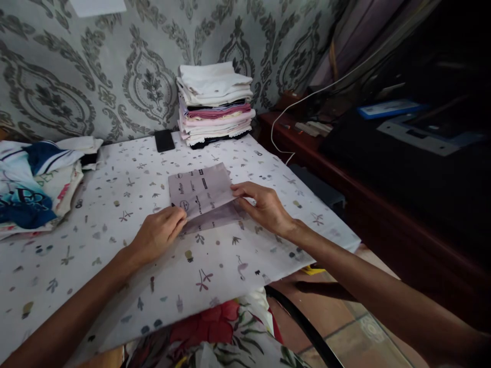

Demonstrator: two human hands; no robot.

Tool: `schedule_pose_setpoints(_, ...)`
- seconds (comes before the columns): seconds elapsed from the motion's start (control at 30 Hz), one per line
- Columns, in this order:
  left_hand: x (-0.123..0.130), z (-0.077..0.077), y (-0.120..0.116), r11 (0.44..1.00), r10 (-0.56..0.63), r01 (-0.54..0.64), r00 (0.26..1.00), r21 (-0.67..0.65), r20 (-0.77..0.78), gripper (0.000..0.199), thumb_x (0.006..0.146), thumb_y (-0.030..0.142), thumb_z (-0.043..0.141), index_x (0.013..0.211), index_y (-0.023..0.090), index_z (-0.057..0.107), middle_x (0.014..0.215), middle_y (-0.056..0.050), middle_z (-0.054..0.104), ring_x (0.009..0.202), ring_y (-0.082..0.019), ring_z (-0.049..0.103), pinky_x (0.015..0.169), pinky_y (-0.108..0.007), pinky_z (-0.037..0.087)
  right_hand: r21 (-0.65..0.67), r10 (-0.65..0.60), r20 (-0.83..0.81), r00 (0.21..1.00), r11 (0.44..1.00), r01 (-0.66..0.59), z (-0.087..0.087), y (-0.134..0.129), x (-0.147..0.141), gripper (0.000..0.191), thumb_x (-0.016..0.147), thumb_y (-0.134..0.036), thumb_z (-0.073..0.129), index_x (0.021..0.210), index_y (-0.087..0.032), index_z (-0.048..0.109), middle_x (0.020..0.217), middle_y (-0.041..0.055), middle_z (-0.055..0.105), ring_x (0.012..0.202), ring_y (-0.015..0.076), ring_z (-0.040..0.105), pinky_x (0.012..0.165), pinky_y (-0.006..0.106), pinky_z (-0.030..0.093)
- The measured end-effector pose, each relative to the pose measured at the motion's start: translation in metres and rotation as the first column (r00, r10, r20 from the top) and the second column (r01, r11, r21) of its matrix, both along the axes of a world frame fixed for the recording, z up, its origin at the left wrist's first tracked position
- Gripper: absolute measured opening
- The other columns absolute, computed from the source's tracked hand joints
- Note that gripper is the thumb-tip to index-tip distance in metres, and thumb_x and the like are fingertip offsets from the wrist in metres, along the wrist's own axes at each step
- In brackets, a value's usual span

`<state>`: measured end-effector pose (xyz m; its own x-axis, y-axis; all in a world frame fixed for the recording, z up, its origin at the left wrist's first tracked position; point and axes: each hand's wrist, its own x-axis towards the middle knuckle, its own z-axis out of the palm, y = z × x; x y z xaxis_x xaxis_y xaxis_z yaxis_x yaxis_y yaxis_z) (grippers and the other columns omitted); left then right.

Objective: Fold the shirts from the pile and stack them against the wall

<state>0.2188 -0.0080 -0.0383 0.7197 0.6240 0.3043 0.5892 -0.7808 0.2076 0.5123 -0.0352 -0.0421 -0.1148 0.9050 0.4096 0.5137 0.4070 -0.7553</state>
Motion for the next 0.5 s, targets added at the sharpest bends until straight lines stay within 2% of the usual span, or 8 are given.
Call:
schedule_pose_setpoints(0.07,0.001,-0.004,-0.002,0.994,-0.056,0.061,0.997,0.094,-0.055,0.025,0.103,0.020,0.036,0.089,0.019,0.056,0.085,-0.005,0.065,0.076,-0.018,0.059,0.066,-0.029,0.045,0.050,0.038,0.100,0.994,0.998,-0.043,-0.009,-0.008,0.005,0.018,0.092,-0.022,0.053,0.098,-0.025,0.069,0.123,0.0085,0.070,0.112,0.0264,0.067,0.097,0.047,0.054)
schedule_pose_setpoints(0.17,0.001,-0.007,-0.006,0.973,-0.123,0.148,0.982,0.175,-0.145,0.026,0.100,0.014,0.036,0.090,0.018,0.060,0.090,-0.007,0.066,0.083,-0.021,0.059,0.073,-0.034,0.048,0.064,0.062,0.259,0.964,0.995,-0.082,-0.026,-0.018,0.014,0.025,0.095,-0.019,0.047,0.104,-0.023,0.070,0.130,0.0119,0.066,0.114,0.0270,0.066,0.095,0.048,0.057)
schedule_pose_setpoints(0.23,0.002,-0.004,-0.007,0.970,-0.150,0.177,0.975,0.168,-0.166,0.024,0.100,0.017,0.039,0.093,0.017,0.062,0.094,-0.008,0.067,0.086,-0.022,0.059,0.076,-0.036,0.048,0.092,0.066,0.356,0.932,0.990,-0.105,-0.032,-0.023,0.019,0.029,0.095,-0.015,0.044,0.105,-0.021,0.070,0.129,0.0128,0.067,0.116,0.0269,0.066,0.095,0.047,0.057)
schedule_pose_setpoints(0.3,0.003,0.001,-0.006,0.979,-0.152,0.169,0.978,0.118,-0.144,0.023,0.101,0.025,0.043,0.092,0.017,0.062,0.093,-0.007,0.067,0.084,-0.021,0.059,0.074,-0.036,0.048,0.137,0.044,0.407,0.912,0.985,-0.108,-0.030,-0.024,0.022,0.030,0.093,-0.012,0.044,0.100,-0.021,0.071,0.122,0.0110,0.071,0.113,0.0261,0.067,0.095,0.047,0.056)
schedule_pose_setpoints(0.4,0.010,0.011,-0.001,0.992,-0.125,0.126,0.990,0.006,-0.063,0.028,0.102,0.030,0.040,0.088,0.017,0.061,0.086,-0.005,0.065,0.078,-0.018,0.059,0.070,-0.033,0.047,0.154,-0.076,0.354,0.932,0.988,0.022,-0.017,-0.020,0.021,0.028,0.092,-0.015,0.043,0.093,-0.022,0.070,0.104,0.0078,0.075,0.094,0.0228,0.071,0.084,0.040,0.056)
schedule_pose_setpoints(0.5,0.027,0.019,0.007,0.989,-0.114,0.113,0.993,-0.093,-0.003,0.029,0.103,0.026,0.037,0.090,0.017,0.061,0.086,-0.004,0.065,0.079,-0.017,0.060,0.070,-0.030,0.047,0.011,-0.220,0.321,0.921,0.973,0.229,-0.004,-0.010,0.014,0.024,0.093,-0.025,0.045,0.102,-0.020,0.067,0.093,0.0065,0.072,0.073,0.0184,0.066,0.069,0.033,0.051)
